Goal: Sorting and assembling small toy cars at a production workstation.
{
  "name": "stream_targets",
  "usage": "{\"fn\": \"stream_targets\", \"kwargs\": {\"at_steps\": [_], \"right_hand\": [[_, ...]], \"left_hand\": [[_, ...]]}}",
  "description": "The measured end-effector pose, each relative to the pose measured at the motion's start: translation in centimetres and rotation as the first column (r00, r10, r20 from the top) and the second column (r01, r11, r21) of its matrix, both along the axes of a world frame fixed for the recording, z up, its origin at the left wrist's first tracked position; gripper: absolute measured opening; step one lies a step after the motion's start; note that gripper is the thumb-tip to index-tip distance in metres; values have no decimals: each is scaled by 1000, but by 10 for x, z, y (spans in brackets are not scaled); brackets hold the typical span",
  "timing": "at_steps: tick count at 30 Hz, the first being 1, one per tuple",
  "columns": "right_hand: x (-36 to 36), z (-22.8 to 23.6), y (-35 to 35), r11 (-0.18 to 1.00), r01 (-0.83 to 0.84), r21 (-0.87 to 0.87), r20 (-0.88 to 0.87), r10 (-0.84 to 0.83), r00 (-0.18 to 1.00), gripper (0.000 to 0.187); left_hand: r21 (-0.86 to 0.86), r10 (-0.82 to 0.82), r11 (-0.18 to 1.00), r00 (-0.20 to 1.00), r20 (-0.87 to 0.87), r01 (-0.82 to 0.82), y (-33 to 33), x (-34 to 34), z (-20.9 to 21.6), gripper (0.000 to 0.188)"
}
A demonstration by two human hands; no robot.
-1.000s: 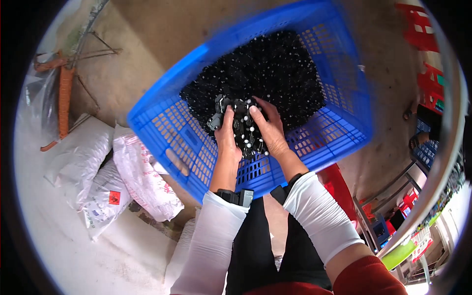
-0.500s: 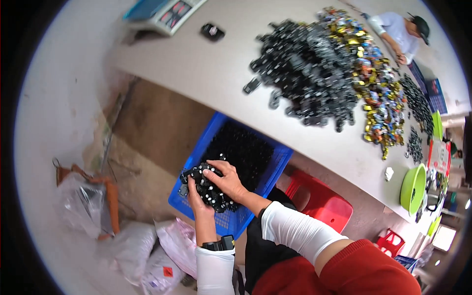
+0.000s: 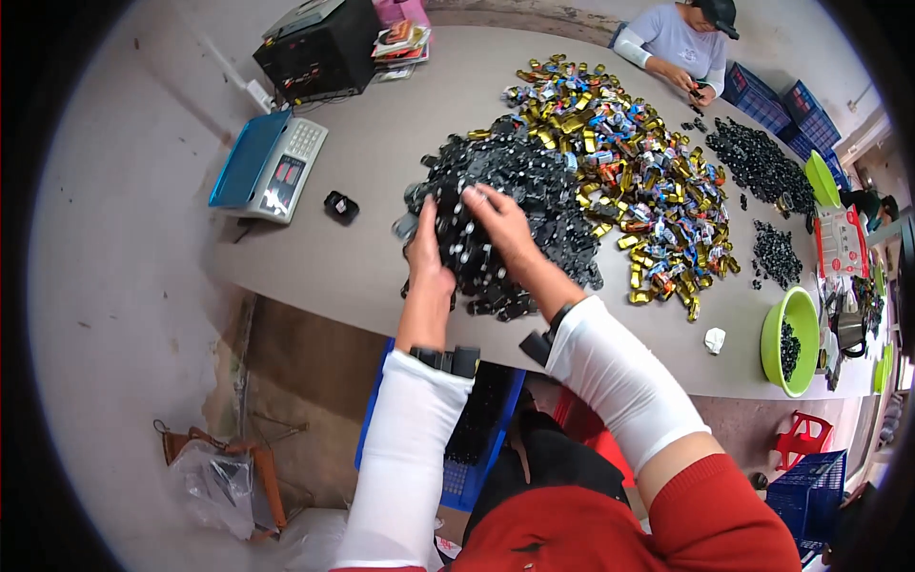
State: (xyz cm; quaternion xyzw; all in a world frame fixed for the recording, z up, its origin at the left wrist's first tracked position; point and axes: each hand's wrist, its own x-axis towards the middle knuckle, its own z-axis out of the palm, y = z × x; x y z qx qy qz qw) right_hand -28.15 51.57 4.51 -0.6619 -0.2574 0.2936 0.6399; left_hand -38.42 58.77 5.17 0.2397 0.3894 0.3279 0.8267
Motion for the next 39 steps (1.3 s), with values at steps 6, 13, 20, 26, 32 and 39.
{"fn": "stream_targets", "kwargs": {"at_steps": [6,13,20,26,32,39], "right_hand": [[117,-21,26,982,82,-170,123,-61,991,70],[116,-53,-21,930,118,-348,630,138,764,69],[81,-91,-27,830,263,-492,757,258,601,87],[112,-86,-11,780,116,-615,640,408,651,91],[92,-71,-82,911,145,-387,690,182,701,46],[-11,-155,-185,833,-129,-538,477,427,768,14]], "left_hand": [[-83,-89,993,996,5,89,42,116,-22,48],[175,-237,926,875,-423,336,54,130,-14,65],[402,12,494,456,-890,771,75,123,-44,84],[623,246,343,573,-781,703,72,103,-59,76],[667,278,381,609,-743,640,61,33,-66,50],[362,-156,786,727,-669,502,-39,-58,-141,16]]}}
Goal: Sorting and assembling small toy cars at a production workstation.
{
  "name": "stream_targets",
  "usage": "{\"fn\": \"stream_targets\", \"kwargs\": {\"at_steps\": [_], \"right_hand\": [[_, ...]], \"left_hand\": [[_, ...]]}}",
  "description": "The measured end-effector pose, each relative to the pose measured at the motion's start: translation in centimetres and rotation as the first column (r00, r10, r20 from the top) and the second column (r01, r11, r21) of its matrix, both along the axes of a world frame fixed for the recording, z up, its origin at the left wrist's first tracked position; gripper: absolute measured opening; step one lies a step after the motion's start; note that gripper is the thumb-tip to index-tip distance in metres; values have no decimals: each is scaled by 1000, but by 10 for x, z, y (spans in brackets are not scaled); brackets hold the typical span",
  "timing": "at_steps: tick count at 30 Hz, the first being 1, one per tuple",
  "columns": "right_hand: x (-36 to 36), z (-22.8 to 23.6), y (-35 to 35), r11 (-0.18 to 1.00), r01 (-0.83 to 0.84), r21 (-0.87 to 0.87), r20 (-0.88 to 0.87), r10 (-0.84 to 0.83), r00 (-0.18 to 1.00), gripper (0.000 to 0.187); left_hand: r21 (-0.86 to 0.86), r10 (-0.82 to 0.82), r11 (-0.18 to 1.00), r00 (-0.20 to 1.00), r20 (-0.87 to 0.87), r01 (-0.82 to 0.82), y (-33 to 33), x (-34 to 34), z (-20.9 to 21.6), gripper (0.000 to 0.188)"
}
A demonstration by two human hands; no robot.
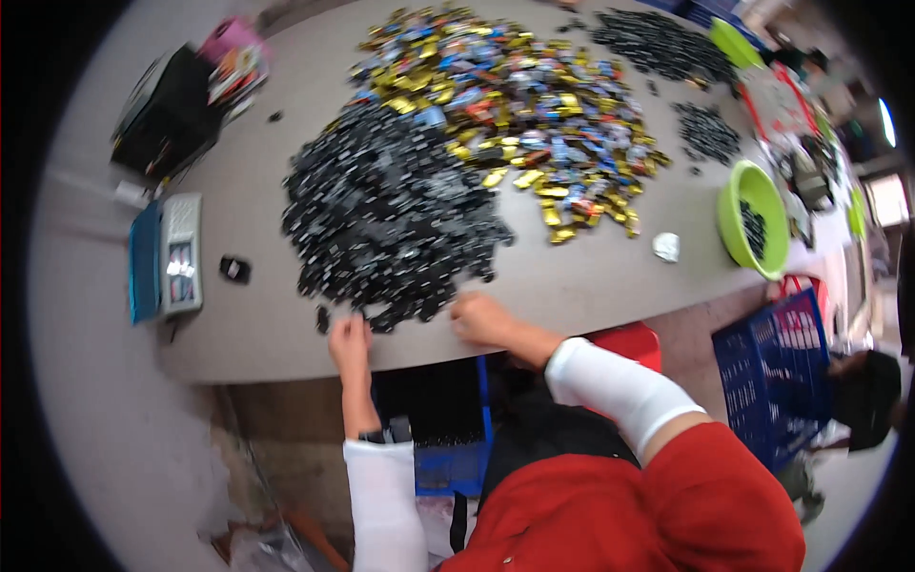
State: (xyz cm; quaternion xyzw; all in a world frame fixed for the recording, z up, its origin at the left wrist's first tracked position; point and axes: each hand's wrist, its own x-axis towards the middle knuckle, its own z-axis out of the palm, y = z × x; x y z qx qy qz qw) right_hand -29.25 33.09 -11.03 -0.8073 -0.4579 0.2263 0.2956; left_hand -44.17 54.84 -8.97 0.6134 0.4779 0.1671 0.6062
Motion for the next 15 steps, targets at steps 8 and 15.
{"fn": "stream_targets", "kwargs": {"at_steps": [8,15], "right_hand": [[-37,-4,32,986,150,75,6,-151,988,15],[-120,16,-101,988,154,13,-143,-151,978,17]], "left_hand": [[-12,-249,968,953,-172,251,-41,-26,-13,43],[-120,-185,977,979,-79,175,-66,-98,-18,38]]}}
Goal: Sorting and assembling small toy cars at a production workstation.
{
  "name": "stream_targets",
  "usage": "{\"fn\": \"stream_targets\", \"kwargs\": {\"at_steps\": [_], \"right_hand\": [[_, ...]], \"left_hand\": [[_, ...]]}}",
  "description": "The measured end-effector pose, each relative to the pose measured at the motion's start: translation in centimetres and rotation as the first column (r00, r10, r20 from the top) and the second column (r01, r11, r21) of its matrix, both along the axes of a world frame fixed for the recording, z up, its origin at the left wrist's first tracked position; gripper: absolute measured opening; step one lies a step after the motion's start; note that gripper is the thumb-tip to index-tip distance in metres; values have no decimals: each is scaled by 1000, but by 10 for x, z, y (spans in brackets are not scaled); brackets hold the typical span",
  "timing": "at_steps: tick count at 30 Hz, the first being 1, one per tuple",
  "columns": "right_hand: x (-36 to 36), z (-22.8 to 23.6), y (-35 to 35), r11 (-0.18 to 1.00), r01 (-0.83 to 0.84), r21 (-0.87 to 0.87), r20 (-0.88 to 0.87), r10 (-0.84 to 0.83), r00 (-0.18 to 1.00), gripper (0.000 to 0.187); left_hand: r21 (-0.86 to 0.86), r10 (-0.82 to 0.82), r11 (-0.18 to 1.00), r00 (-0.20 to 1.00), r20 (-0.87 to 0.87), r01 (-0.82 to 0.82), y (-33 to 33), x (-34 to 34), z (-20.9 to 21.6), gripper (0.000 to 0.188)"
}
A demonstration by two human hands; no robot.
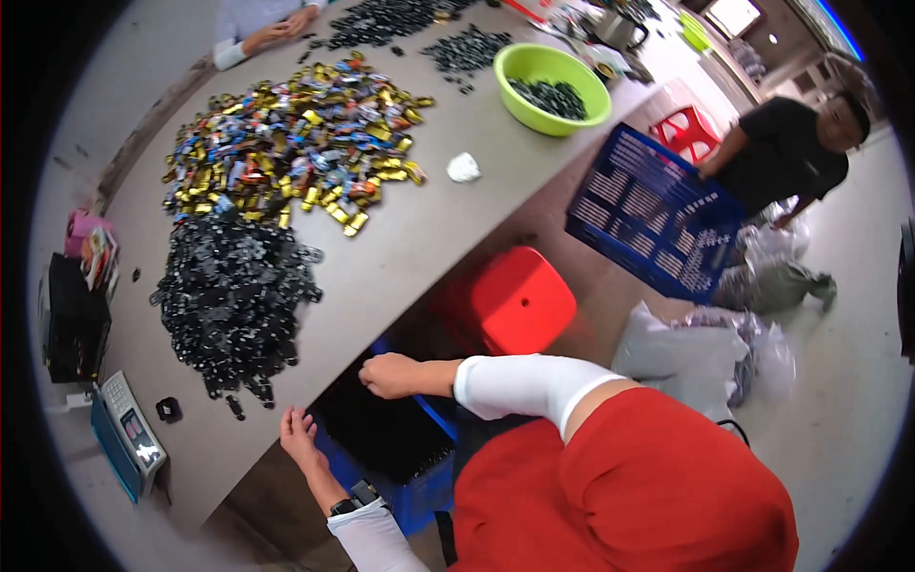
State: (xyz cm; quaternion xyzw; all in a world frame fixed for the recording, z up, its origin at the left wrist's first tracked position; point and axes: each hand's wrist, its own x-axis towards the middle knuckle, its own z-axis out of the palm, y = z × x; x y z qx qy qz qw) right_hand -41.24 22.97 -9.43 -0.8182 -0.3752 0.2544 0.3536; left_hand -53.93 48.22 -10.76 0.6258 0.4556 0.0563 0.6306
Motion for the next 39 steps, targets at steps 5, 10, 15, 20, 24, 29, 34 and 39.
{"fn": "stream_targets", "kwargs": {"at_steps": [5,10,15,20,24,29,34,39], "right_hand": [[-55,-13,-163,908,368,-198,-184,-403,896,26],[-91,-59,-333,643,650,-405,23,-704,710,22],[-132,-109,-335,780,414,-470,-356,-597,719,17],[-136,-195,-241,908,93,-408,-562,-330,758,36],[-152,-289,-139,958,-137,-253,-593,-42,804,63],[-154,-314,-47,868,-142,-476,-730,-300,615,81],[-174,-383,-31,872,-97,-480,-750,-351,561,62],[-198,-405,-33,941,136,-311,-850,-339,403,46]], "left_hand": [[-80,85,993,992,-90,-92,-42,-78,-25,38],[-191,237,940,945,-228,-282,-92,-169,-92,31],[-33,105,987,790,-604,-156,-166,-313,-198,35],[24,679,549,428,-597,-836,-309,-391,-300,63],[-141,797,287,318,-513,-947,-390,-491,-335,83],[48,803,284,210,-557,-958,-334,-436,-342,86],[-280,923,246,312,-225,-928,-276,-422,-365,68],[-229,974,53,102,-204,-972,-261,-413,-385,40]]}}
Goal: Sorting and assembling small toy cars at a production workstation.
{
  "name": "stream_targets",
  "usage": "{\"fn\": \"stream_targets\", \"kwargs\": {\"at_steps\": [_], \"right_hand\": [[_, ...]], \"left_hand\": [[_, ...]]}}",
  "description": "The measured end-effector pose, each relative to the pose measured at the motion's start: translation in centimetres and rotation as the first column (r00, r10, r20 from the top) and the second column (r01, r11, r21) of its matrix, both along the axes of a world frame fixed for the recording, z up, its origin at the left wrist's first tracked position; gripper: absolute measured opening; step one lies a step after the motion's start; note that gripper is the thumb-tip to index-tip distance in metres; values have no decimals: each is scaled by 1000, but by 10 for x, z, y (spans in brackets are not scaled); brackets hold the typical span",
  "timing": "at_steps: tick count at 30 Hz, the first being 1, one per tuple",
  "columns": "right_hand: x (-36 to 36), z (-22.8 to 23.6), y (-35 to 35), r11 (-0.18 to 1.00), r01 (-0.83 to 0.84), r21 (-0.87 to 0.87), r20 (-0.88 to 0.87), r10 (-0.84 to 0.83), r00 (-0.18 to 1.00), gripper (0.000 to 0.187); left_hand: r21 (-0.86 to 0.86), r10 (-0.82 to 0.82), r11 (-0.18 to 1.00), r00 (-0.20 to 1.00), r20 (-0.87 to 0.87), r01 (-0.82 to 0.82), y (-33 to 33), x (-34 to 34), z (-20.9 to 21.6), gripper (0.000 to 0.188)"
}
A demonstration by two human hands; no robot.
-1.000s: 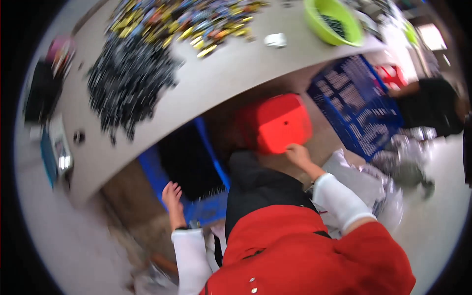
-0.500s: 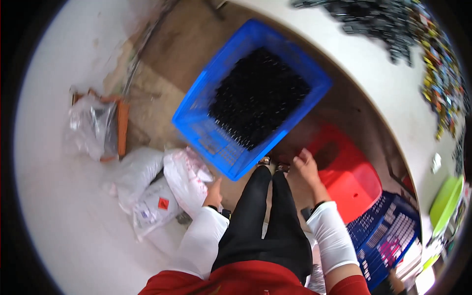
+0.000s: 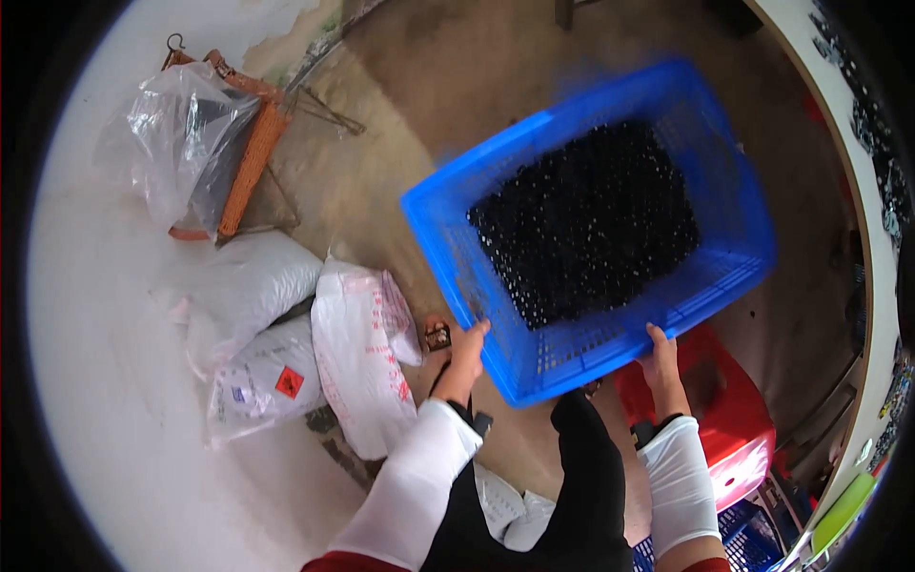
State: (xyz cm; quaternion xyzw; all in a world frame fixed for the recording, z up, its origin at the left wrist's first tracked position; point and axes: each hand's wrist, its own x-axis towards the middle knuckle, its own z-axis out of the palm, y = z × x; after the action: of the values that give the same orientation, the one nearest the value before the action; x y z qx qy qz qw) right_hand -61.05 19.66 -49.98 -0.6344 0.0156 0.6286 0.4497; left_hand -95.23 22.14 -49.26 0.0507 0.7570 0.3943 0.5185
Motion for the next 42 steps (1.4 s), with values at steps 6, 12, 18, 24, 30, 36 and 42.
{"fn": "stream_targets", "kwargs": {"at_steps": [6,12,18,24,30,36,42], "right_hand": [[-46,39,17,998,59,2,-11,-59,998,40],[-123,113,61,998,-8,-66,107,15,994,32],[-175,96,262,922,-314,225,204,271,941,56],[-264,126,357,594,-621,512,633,228,740,66],[-177,116,96,714,-700,36,671,501,546,43],[-74,138,-223,808,150,-570,737,423,528,40],[-8,264,-431,292,745,-599,705,633,319,59]], "left_hand": [[47,-5,999,971,239,-7,-1,-61,8,45],[55,212,969,924,318,-241,-7,-121,61,60],[23,461,857,785,413,-515,88,-132,29,56],[183,235,865,700,674,-467,291,-116,22,50],[365,-477,868,774,417,338,361,-130,39,81],[19,-671,670,595,443,742,197,-187,-39,69],[-372,-720,388,530,448,843,80,-242,-38,41]]}}
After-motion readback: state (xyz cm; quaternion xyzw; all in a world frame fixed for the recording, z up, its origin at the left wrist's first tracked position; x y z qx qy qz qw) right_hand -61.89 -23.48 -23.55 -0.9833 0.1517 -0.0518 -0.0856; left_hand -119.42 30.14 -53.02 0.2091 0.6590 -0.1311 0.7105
